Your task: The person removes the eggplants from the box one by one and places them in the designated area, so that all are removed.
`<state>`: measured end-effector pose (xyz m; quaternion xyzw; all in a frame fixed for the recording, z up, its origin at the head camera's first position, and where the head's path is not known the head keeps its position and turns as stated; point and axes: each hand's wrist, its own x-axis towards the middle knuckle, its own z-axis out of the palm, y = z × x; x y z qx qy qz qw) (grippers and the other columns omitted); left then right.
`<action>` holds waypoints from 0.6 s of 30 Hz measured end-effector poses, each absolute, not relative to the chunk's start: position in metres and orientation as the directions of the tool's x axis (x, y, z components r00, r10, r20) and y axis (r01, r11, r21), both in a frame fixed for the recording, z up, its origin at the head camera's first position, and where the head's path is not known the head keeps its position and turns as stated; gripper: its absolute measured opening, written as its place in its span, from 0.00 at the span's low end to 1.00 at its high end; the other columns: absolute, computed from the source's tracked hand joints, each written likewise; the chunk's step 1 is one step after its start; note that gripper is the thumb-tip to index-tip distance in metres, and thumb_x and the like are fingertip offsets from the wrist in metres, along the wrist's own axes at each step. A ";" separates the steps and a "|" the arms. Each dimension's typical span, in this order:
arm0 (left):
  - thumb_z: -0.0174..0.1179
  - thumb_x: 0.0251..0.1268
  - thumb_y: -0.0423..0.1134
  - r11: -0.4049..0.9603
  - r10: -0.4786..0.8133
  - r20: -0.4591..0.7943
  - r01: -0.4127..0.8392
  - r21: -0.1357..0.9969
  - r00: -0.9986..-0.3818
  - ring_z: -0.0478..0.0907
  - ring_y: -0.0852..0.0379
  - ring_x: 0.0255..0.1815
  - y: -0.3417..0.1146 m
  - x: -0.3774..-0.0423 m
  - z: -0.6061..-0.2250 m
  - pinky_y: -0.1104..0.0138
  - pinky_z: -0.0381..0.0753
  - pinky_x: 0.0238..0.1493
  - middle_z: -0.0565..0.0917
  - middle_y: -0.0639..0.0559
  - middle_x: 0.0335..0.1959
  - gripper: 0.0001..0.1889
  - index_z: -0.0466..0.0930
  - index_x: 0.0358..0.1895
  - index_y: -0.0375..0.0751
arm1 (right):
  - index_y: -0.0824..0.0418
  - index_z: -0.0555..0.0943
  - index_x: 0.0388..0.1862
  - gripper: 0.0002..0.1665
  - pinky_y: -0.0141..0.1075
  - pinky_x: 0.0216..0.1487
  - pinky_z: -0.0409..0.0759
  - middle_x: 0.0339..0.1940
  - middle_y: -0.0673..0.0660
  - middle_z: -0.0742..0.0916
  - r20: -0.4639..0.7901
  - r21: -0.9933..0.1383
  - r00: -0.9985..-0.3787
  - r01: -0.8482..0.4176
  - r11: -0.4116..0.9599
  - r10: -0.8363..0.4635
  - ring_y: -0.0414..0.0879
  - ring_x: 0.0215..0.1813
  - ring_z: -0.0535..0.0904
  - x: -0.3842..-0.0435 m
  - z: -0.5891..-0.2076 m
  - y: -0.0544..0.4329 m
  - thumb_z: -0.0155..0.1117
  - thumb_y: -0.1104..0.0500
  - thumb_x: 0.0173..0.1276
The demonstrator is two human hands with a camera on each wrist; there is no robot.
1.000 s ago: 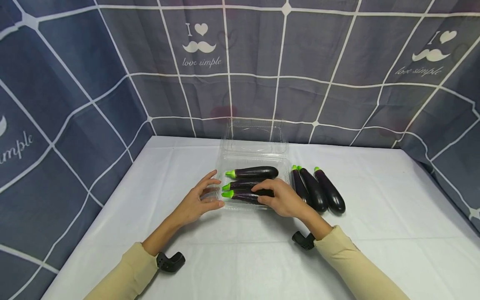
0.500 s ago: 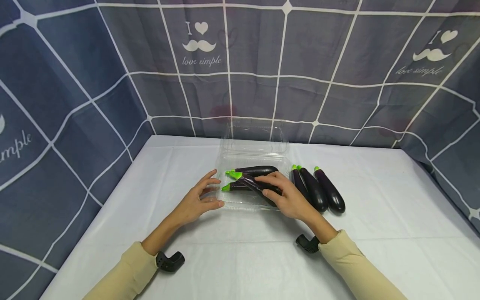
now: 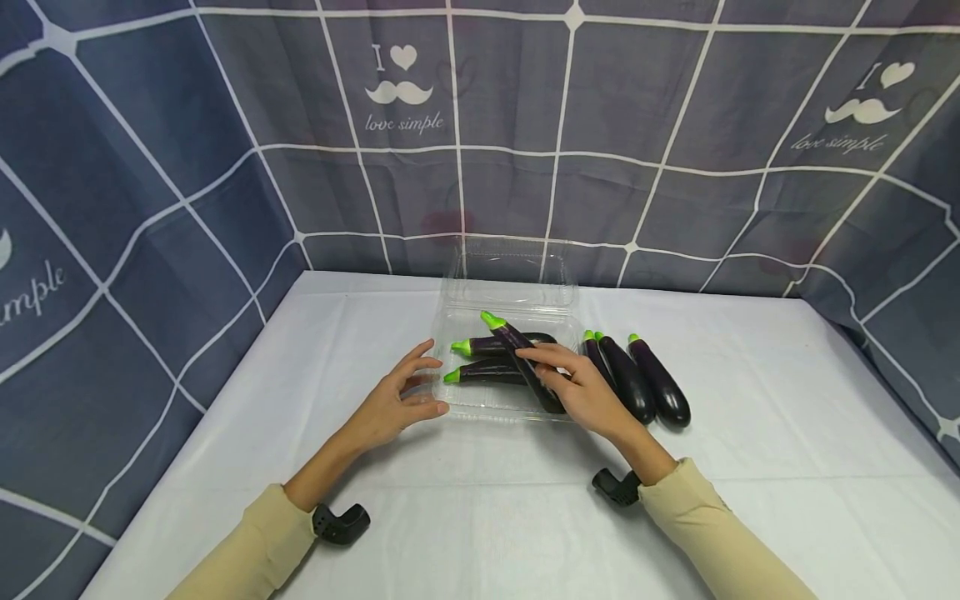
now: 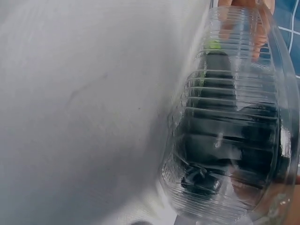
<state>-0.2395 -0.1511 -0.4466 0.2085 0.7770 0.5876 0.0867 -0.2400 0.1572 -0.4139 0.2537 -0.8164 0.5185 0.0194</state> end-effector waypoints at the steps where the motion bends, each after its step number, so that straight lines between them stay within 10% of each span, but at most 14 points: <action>1: 0.70 0.61 0.39 0.222 0.426 0.109 0.220 0.950 -0.898 0.61 0.39 0.72 -0.151 -0.240 -0.447 0.52 0.72 0.64 0.47 0.56 0.80 0.32 0.69 0.67 0.36 | 0.57 0.81 0.63 0.20 0.49 0.58 0.76 0.66 0.56 0.78 0.294 -0.839 -0.874 -0.430 0.333 -0.387 0.50 0.70 0.69 -0.240 -0.414 0.157 0.54 0.67 0.76; 18: 0.70 0.62 0.39 0.227 0.421 0.110 0.222 0.948 -0.901 0.61 0.39 0.72 -0.151 -0.239 -0.446 0.52 0.72 0.64 0.47 0.55 0.80 0.31 0.69 0.66 0.36 | 0.52 0.73 0.71 0.30 0.59 0.69 0.62 0.74 0.54 0.69 0.167 -0.937 -0.963 -0.222 0.268 -0.213 0.59 0.71 0.63 -0.244 -0.412 0.157 0.60 0.63 0.69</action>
